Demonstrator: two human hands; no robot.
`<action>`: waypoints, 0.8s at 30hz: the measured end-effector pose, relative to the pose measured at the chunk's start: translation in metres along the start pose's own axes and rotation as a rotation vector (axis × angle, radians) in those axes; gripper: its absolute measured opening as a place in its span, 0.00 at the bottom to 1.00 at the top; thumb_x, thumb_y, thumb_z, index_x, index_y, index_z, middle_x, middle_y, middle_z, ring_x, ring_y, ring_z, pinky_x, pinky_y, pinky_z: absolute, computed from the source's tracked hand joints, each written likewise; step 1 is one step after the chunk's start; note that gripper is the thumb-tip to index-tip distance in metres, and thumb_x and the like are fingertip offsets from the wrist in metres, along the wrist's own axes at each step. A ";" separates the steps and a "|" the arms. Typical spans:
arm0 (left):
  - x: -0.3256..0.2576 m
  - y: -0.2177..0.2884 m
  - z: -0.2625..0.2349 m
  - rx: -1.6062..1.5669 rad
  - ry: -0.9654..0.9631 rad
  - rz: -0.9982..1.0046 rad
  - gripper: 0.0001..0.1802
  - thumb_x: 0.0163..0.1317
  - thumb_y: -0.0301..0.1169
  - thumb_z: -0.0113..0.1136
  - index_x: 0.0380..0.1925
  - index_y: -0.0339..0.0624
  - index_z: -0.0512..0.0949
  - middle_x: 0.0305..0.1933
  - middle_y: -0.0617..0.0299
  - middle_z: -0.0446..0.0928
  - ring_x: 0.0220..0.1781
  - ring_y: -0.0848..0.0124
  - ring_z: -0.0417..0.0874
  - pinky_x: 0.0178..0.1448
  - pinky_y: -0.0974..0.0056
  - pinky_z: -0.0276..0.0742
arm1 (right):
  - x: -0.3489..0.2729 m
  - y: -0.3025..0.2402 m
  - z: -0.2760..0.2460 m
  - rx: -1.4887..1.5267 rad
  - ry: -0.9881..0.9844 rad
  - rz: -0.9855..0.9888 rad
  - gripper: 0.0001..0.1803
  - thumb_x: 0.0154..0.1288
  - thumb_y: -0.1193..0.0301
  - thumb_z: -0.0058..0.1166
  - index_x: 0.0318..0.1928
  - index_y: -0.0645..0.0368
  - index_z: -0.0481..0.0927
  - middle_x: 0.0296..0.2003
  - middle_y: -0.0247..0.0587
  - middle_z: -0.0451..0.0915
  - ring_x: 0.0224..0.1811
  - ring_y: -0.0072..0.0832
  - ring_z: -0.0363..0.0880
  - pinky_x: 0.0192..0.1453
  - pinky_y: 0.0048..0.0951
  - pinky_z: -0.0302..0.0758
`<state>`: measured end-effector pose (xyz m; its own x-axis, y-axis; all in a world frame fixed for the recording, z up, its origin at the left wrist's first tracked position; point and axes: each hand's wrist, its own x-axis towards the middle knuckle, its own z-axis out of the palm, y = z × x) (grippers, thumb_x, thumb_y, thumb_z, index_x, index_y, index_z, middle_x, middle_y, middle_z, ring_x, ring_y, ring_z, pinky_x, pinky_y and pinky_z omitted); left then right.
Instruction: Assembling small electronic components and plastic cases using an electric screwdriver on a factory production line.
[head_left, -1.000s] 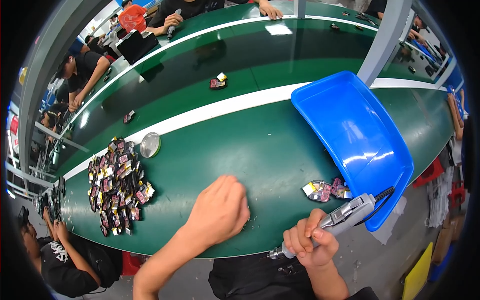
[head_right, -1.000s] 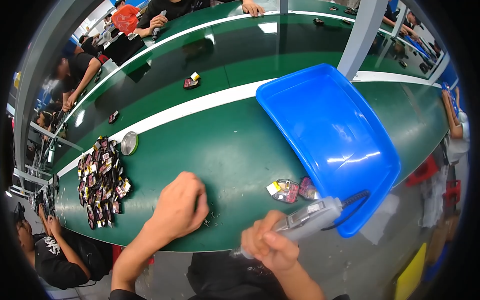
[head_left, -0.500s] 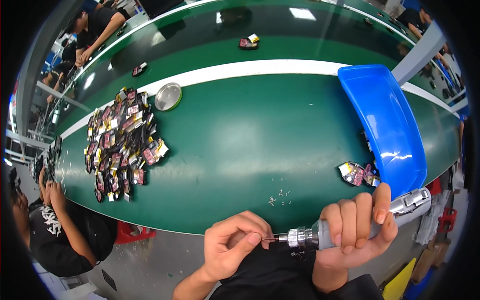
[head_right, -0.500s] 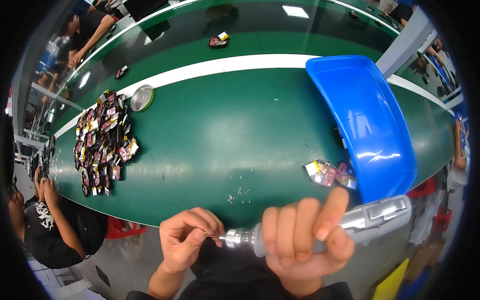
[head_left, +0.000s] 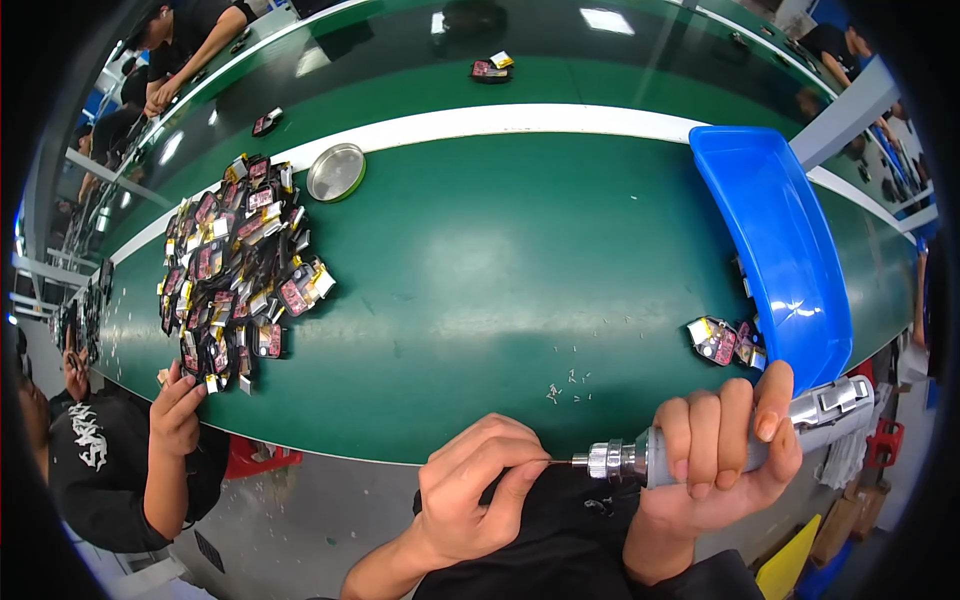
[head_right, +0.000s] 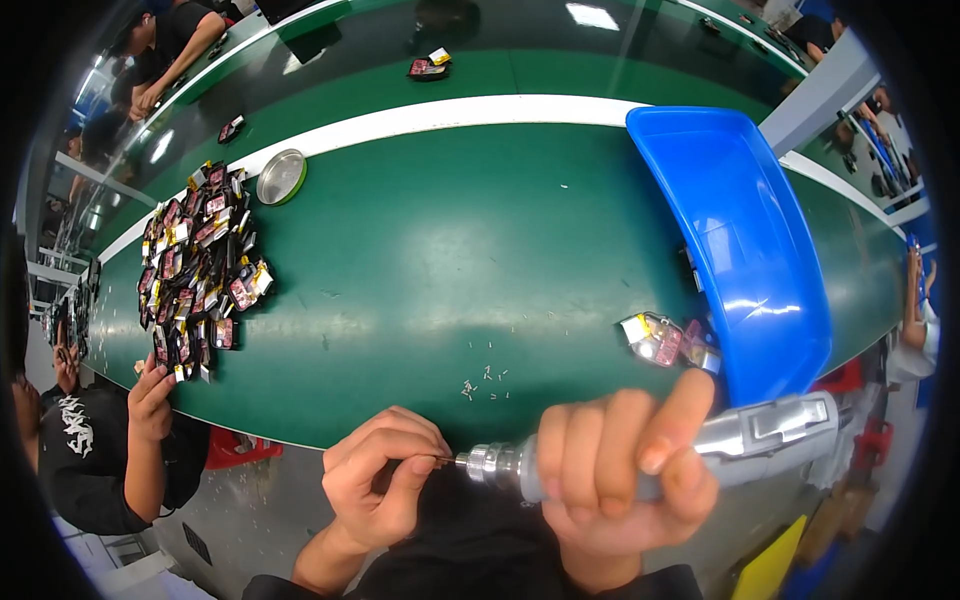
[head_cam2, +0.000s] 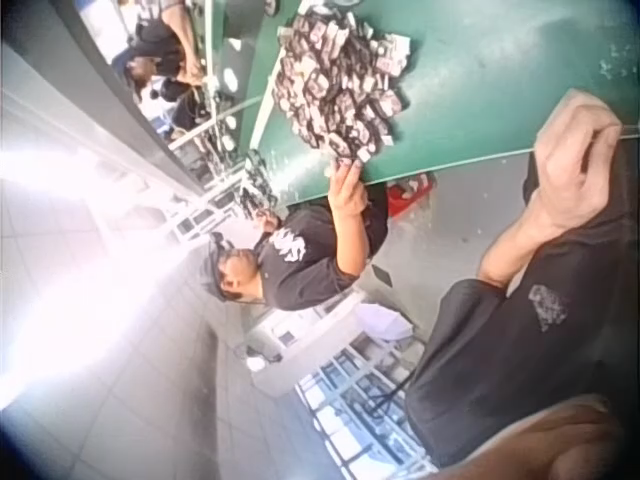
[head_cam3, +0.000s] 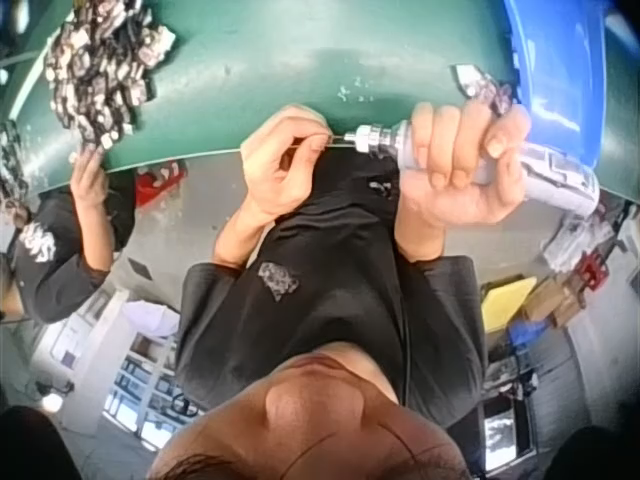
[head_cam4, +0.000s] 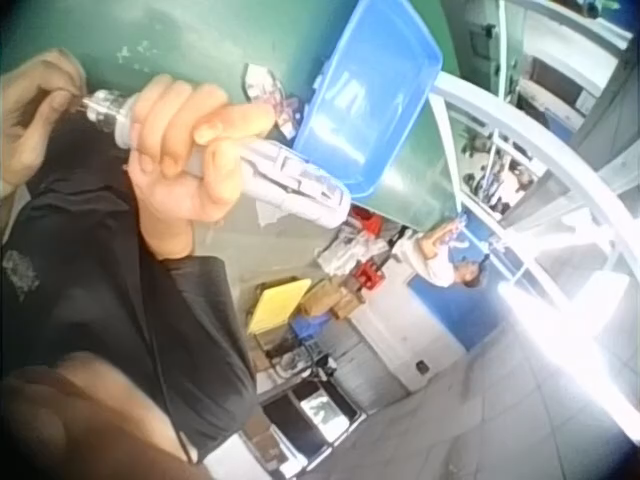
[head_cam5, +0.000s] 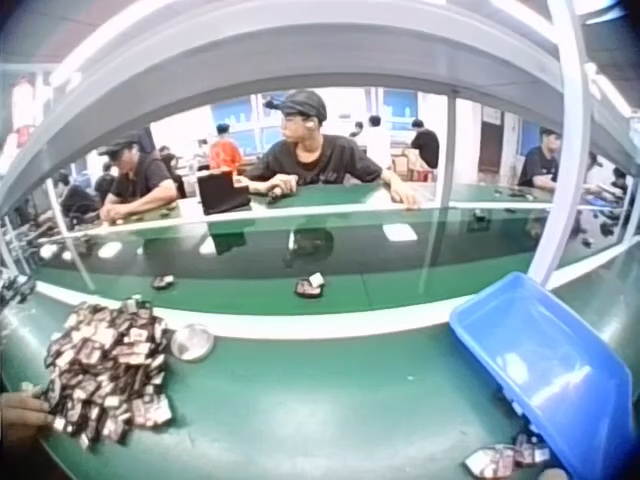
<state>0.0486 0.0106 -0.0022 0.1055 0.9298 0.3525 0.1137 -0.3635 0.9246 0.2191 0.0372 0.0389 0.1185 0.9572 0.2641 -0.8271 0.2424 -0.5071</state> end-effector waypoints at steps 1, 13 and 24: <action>0.000 -0.003 0.001 0.015 -0.015 0.002 0.04 0.58 0.17 0.57 0.26 0.27 0.75 0.25 0.52 0.77 0.26 0.65 0.78 0.32 0.67 0.75 | 0.001 0.001 -0.002 -0.001 0.003 0.000 0.08 0.71 0.67 0.41 0.34 0.55 0.63 0.14 0.30 0.62 0.12 0.19 0.61 0.25 0.26 0.65; 0.015 0.002 -0.002 0.031 -0.130 -0.217 0.02 0.56 0.15 0.59 0.27 0.29 0.76 0.27 0.52 0.77 0.28 0.65 0.78 0.33 0.67 0.74 | 0.014 0.013 -0.014 0.137 0.100 0.053 0.07 0.72 0.68 0.39 0.35 0.55 0.62 0.14 0.29 0.60 0.12 0.17 0.58 0.26 0.25 0.62; 0.243 -0.039 -0.185 1.331 0.125 -0.098 0.19 0.62 0.34 0.55 0.51 0.35 0.72 0.41 0.45 0.81 0.45 0.46 0.81 0.50 0.49 0.75 | 0.013 0.015 -0.046 0.120 0.316 -0.015 0.07 0.71 0.71 0.41 0.34 0.57 0.61 0.13 0.29 0.58 0.11 0.18 0.56 0.24 0.24 0.62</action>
<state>-0.1134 0.2614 0.0743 -0.0404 0.9282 0.3698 0.9917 -0.0081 0.1287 0.2340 0.0603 -0.0032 0.2803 0.9599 -0.0060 -0.8804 0.2546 -0.4001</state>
